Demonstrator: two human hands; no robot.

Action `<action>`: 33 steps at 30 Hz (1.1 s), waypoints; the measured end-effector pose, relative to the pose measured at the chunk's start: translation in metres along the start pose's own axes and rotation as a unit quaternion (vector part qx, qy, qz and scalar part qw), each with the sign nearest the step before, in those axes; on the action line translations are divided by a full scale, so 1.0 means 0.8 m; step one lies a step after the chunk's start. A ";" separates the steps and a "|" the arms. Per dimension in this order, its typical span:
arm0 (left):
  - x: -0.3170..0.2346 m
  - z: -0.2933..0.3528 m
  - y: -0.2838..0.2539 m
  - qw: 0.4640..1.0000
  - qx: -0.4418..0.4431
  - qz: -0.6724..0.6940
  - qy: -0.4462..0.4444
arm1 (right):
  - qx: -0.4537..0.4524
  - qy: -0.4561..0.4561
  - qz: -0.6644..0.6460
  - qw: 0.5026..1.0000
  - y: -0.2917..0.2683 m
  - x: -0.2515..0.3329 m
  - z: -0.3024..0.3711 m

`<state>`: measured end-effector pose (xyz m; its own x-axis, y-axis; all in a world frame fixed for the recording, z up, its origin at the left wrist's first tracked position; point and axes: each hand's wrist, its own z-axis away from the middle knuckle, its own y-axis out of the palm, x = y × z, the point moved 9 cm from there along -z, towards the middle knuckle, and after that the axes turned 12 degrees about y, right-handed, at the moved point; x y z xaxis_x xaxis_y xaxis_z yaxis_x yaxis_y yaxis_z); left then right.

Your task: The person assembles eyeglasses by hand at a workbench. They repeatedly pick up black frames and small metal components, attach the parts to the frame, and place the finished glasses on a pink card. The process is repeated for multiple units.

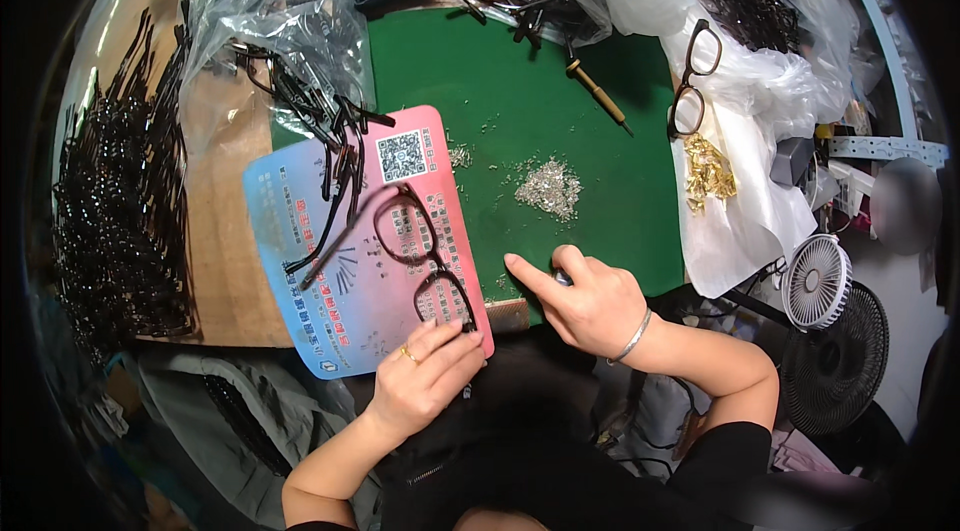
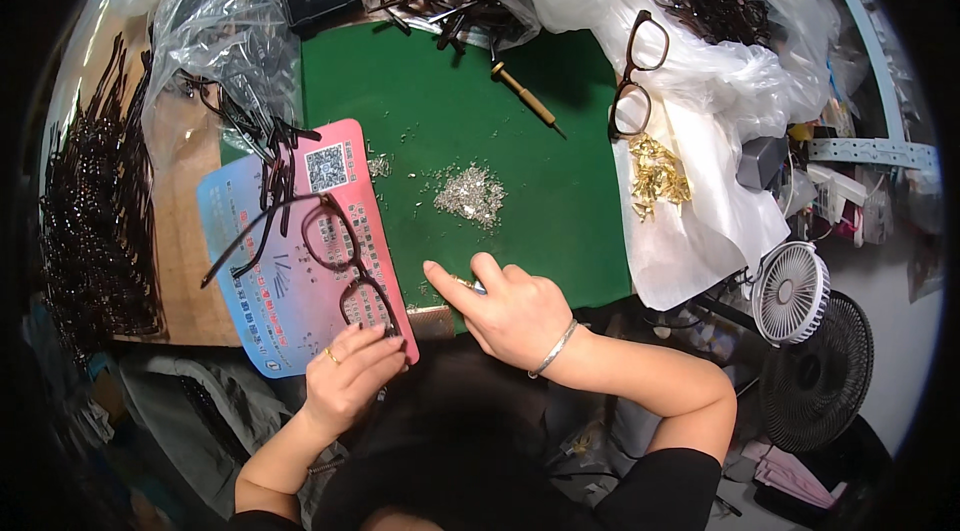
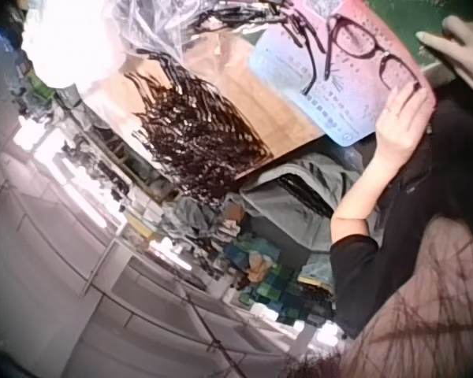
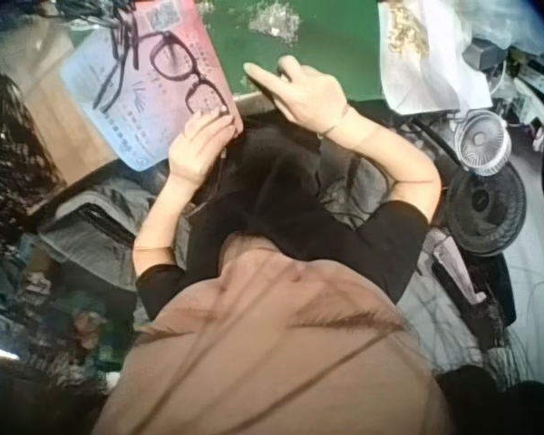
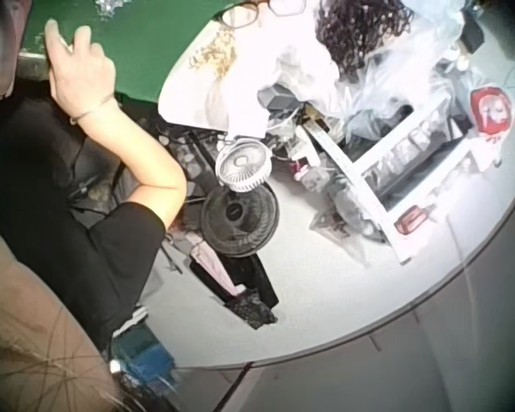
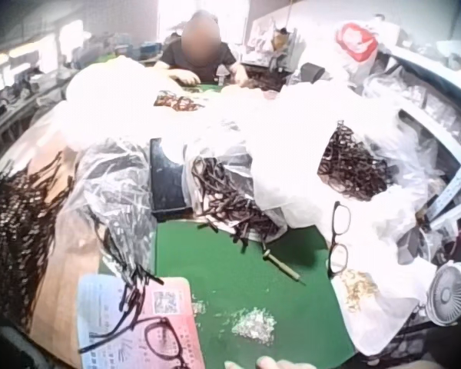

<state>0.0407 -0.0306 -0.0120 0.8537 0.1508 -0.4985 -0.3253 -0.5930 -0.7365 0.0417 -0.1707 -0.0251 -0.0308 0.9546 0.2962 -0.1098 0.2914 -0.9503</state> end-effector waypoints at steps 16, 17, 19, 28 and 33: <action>0.020 0.000 0.005 0.996 -0.041 -0.015 -0.077 | 0.011 -0.002 -0.079 0.997 0.000 -0.016 -0.004; 0.022 0.002 0.005 0.997 -0.048 -0.009 -0.065 | 0.013 -0.008 -0.086 0.996 0.000 -0.017 -0.004; 0.024 0.006 0.004 0.997 -0.061 -0.001 -0.049 | 0.062 -0.041 -0.135 0.988 0.004 -0.012 -0.003; 0.026 -0.001 0.006 0.998 -0.051 -0.023 -0.017 | 0.131 -0.114 -0.175 0.969 0.022 0.024 -0.002; 0.027 -0.001 0.007 0.999 -0.047 -0.016 -0.018 | 0.099 -0.119 -0.163 0.974 0.019 0.028 0.001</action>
<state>0.0573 -0.0314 -0.0264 0.8474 0.1985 -0.4925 -0.2566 -0.6589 -0.7071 0.0387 -0.1446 -0.0330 -0.1892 0.7645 0.6162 -0.3413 0.5372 -0.7713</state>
